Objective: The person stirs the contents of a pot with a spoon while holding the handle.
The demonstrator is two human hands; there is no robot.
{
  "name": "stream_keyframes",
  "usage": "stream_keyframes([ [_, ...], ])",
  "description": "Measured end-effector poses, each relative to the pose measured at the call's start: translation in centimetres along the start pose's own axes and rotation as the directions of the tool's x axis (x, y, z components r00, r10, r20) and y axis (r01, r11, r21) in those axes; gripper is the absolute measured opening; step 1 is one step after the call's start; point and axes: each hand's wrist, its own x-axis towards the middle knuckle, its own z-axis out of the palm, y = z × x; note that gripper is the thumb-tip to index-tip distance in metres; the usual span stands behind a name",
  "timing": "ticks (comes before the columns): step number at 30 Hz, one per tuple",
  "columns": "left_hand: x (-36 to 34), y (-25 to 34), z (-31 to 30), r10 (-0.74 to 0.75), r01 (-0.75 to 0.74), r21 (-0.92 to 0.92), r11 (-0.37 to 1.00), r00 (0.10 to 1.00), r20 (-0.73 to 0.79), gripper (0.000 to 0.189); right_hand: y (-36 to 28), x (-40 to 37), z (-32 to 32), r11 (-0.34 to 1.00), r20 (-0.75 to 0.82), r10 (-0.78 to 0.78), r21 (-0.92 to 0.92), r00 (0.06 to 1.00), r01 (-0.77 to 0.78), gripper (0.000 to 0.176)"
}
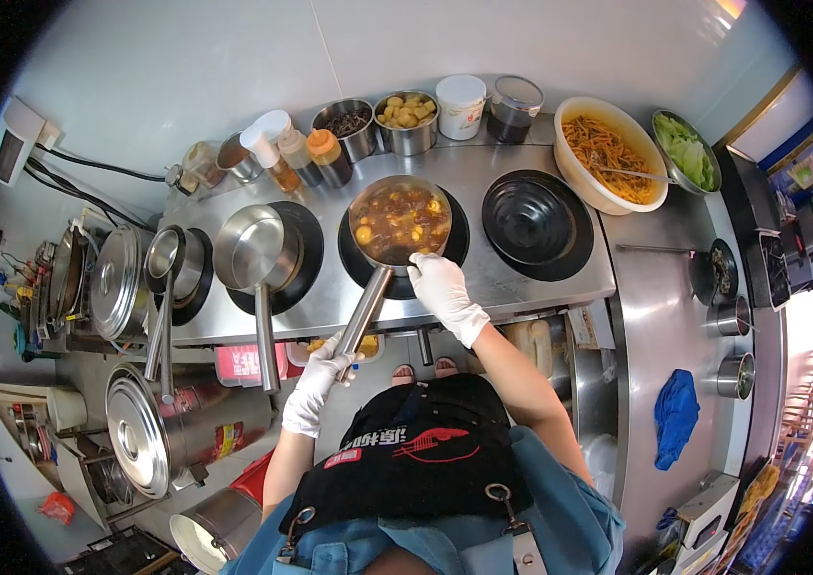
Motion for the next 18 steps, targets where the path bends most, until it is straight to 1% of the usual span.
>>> stream_keyframes([
  [2,0.0,0.1,0.0,-0.007,0.007,0.012,1.000,1.000,0.005,0.062,-0.3,0.1,0.9,1.000,-0.045,-0.020,0.006,0.999,0.020,0.023],
  [4,0.1,-0.1,-0.1,-0.003,0.003,0.021,1.000,1.000,0.002,0.062,0.0,0.4,1.9,1.000,-0.049,-0.030,0.002,0.998,0.030,0.024],
  [6,0.1,-0.2,-0.2,0.001,-0.001,0.029,1.000,1.000,-0.001,0.062,0.1,0.7,3.0,0.999,-0.107,-0.041,0.004,0.993,0.042,0.025],
  [9,-0.1,0.1,0.0,-0.009,0.009,0.026,1.000,1.000,-0.006,0.062,0.2,1.1,4.2,1.000,-0.132,-0.028,0.010,0.991,0.030,0.025],
  [12,-0.3,0.4,0.1,-0.009,0.009,0.035,0.999,1.000,-0.013,0.062,0.2,1.6,4.3,0.999,-0.164,-0.043,0.023,0.985,0.048,0.025],
  [16,-0.1,0.1,-0.1,-0.005,0.005,0.023,1.000,1.000,-0.011,0.063,0.1,1.5,3.6,0.998,-0.157,-0.051,0.034,0.986,0.057,0.026],
  [18,-0.1,0.1,0.0,-0.006,0.006,0.016,1.000,1.000,-0.009,0.063,0.1,1.4,2.8,0.990,-0.232,-0.092,0.080,0.968,0.114,0.026],
])
